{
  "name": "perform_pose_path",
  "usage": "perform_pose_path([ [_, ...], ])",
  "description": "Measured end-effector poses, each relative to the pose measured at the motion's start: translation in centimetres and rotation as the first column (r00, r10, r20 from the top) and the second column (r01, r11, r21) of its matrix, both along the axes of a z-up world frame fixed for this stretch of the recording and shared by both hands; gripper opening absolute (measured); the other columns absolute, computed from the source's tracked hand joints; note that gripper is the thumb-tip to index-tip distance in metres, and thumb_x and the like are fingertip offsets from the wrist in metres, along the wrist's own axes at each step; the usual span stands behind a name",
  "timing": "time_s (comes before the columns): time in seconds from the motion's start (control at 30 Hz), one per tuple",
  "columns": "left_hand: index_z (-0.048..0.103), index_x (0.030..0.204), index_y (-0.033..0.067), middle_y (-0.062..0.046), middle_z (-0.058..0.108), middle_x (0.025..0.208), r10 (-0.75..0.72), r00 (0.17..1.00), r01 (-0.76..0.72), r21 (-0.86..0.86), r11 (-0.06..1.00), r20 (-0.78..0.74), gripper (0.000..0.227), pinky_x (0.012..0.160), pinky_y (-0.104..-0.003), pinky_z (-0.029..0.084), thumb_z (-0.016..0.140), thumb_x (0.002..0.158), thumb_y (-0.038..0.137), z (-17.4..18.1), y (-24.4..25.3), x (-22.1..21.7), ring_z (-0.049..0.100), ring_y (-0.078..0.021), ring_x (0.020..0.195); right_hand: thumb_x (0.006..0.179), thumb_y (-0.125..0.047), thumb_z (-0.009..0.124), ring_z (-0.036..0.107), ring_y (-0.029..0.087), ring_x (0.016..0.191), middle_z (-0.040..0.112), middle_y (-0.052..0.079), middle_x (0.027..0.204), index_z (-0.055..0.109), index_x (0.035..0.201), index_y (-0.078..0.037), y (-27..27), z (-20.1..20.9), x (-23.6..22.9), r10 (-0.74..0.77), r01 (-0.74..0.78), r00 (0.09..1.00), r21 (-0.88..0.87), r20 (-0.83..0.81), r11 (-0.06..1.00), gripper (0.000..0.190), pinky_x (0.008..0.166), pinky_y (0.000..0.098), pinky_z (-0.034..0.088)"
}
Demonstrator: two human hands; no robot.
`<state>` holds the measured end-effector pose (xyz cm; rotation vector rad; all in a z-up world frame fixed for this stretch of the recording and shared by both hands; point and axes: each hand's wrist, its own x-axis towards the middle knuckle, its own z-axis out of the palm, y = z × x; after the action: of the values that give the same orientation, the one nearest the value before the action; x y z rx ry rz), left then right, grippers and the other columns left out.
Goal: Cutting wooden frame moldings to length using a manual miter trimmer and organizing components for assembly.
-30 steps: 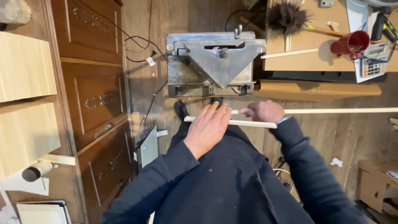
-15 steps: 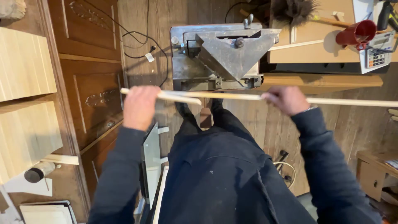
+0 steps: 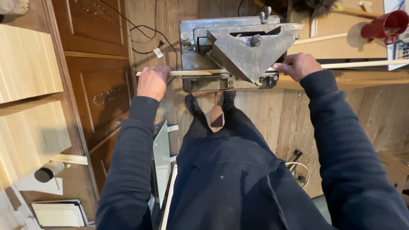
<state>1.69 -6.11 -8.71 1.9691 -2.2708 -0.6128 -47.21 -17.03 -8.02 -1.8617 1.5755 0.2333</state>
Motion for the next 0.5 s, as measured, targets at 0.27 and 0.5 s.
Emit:
perform_pose_path([
  [0.27,0.074,0.114,0.011,-0.009,0.072,0.099,0.003,0.99,-0.024,-0.153,0.988,-0.14,0.026,0.087,-0.045,0.043,0.061,0.092,0.009,2.1,0.0,-0.2,0.062,-0.0299,0.1,0.096,-0.05,0.073,0.07,0.028,0.072,0.074,0.013,0.078,0.079,0.094,-0.005,-0.6,-2.4,-1.2,0.042,-0.043,0.999,0.064,0.016,0.997,0.045,0.073,0.0393,0.055],
  [0.5,0.072,0.126,0.0065,-0.01,0.067,0.102,0.074,0.977,-0.099,-0.122,0.988,-0.2,0.033,0.086,-0.047,0.042,0.073,0.099,0.025,4.6,-0.4,-1.0,0.055,-0.0334,0.099,0.095,-0.042,0.076,0.073,0.029,0.078,0.076,0.014,0.087,0.078,0.102,-0.005,0.3,-4.1,-2.0,0.036,-0.036,0.999,-0.001,0.037,0.999,0.037,0.076,0.0394,0.057],
])
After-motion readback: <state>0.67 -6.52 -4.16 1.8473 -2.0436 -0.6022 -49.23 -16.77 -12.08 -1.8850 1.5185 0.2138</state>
